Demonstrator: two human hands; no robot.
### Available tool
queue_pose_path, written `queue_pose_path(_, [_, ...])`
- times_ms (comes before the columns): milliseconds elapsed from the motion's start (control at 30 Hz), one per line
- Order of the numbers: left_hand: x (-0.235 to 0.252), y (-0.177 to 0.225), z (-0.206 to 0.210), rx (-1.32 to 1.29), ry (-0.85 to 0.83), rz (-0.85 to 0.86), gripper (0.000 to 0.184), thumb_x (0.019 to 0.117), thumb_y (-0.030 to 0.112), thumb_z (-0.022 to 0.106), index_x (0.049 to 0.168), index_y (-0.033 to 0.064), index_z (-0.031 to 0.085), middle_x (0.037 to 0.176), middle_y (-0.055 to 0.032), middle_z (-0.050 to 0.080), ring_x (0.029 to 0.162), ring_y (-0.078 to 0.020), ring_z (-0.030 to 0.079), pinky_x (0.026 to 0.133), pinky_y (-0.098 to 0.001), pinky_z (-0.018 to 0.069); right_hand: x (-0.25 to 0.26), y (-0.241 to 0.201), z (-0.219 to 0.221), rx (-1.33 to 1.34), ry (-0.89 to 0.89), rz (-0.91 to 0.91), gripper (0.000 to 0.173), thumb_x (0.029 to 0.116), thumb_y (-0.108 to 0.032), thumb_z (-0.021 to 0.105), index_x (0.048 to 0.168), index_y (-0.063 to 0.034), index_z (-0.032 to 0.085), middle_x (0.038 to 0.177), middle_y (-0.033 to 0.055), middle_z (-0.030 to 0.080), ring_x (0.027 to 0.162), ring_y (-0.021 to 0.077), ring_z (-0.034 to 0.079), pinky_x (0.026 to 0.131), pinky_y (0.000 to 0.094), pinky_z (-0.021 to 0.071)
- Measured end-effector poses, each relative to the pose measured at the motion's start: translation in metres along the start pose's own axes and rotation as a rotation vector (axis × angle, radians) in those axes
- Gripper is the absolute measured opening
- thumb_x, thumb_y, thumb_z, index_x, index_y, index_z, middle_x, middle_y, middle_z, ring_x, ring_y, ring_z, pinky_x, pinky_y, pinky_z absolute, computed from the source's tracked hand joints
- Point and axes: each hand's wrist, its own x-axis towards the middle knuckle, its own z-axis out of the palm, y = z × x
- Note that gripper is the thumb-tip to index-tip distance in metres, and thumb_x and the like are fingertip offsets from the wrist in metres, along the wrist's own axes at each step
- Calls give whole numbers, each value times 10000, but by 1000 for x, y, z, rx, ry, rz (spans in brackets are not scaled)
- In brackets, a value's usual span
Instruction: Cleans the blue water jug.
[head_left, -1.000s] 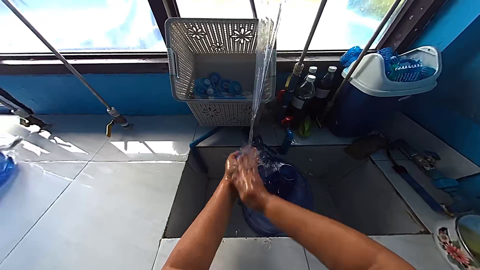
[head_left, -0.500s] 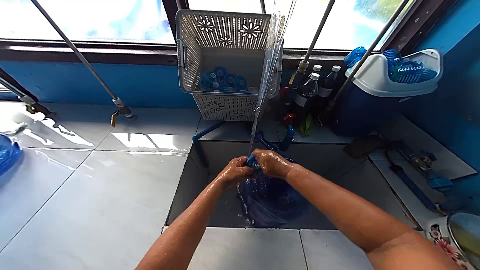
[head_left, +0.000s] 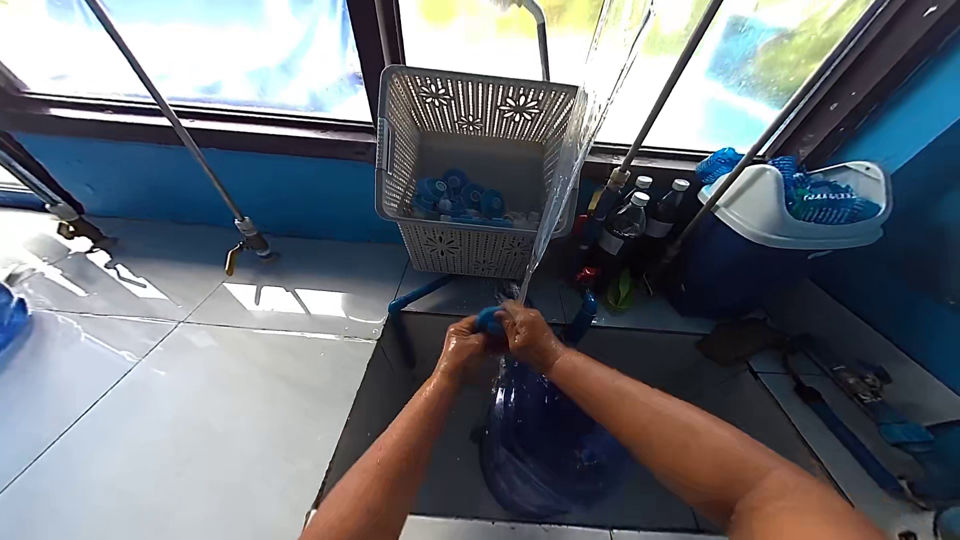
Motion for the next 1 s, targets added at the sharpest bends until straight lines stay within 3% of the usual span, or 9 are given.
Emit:
queue_pose_path(133, [-3, 1, 28, -644, 172, -312, 126, 1058, 20, 410, 1106, 3, 526, 806, -65, 632, 679, -125, 642, 670, -268, 572, 14, -2, -5, -162, -170, 303, 428, 1101, -140, 365, 1439, 103, 463, 1369, 306, 582, 1313, 399, 565, 1124, 514, 416])
queue_pose_path(233, [3, 11, 29, -821, -1, -410, 572, 1100, 470, 121, 1111, 73, 532, 926, -88, 636, 843, -197, 646, 767, -371, 550, -4, 15, 12, -441, 78, -49, 309, 998, -55, 532, 1241, 96, 650, 1160, 289, 702, 1161, 438, 665, 1000, 570, 514])
queue_pose_path(300, [13, 17, 26, -695, -49, -451, 689, 1075, 574, 70, 1047, 92, 561, 848, -84, 656, 777, -194, 658, 692, -373, 557, -17, 21, 34, -438, 342, -314, 303, 897, 36, 601, 1175, 77, 713, 1216, 272, 702, 1208, 434, 657, 1035, 562, 521])
queue_pose_path(367, [22, 17, 22, -547, -136, -503, 605, 1096, 529, 143, 1049, 94, 560, 800, -75, 653, 710, -186, 662, 640, -350, 566, -33, 15, 33, -307, 342, -226, 337, 920, 38, 565, 1225, 69, 706, 1324, 257, 662, 1311, 410, 596, 1124, 517, 462])
queue_pose_path(467, [23, 13, 23, -426, -161, -559, 469, 1117, 444, 275, 1290, 75, 509, 899, -95, 614, 742, -204, 650, 691, -351, 580, -66, 14, 17, -7, 315, 42, 292, 1000, -65, 540, 1192, 80, 705, 1278, 236, 684, 1263, 354, 627, 1109, 449, 468])
queue_pose_path(567, [19, 5, 32, -350, -56, -585, 276, 1076, 262, 504, 1280, 76, 514, 951, -105, 574, 760, -215, 622, 685, -365, 571, -113, 20, 20, 111, 529, -40, 246, 946, -35, 589, 1098, 106, 721, 1139, 241, 722, 1104, 302, 704, 995, 377, 556])
queue_pose_path(667, [20, -5, 38, -312, 30, -592, 367, 1004, 192, 642, 1321, 44, 534, 1089, -160, 597, 871, -248, 627, 724, -389, 565, -164, 24, 29, 98, 635, -139, 211, 931, -34, 589, 1028, 89, 730, 1051, 202, 742, 1032, 220, 726, 954, 300, 574])
queue_pose_path(900, [20, -13, 50, -220, 35, -494, 363, 1005, 117, 620, 1336, 18, 509, 1184, -177, 588, 970, -260, 612, 824, -410, 546, -274, 57, 76, -79, 616, 34, 224, 895, -71, 580, 952, 71, 745, 984, 197, 748, 942, 261, 745, 878, 322, 594])
queue_pose_path(1000, [12, -20, 35, 415, -148, -238, 309, 1013, 174, 644, 1261, -8, 621, 1161, -180, 670, 969, -262, 669, 862, -441, 564, -305, 60, 70, -176, 527, 102, 205, 893, -73, 622, 965, 61, 758, 1025, 208, 754, 977, 321, 750, 889, 416, 606])
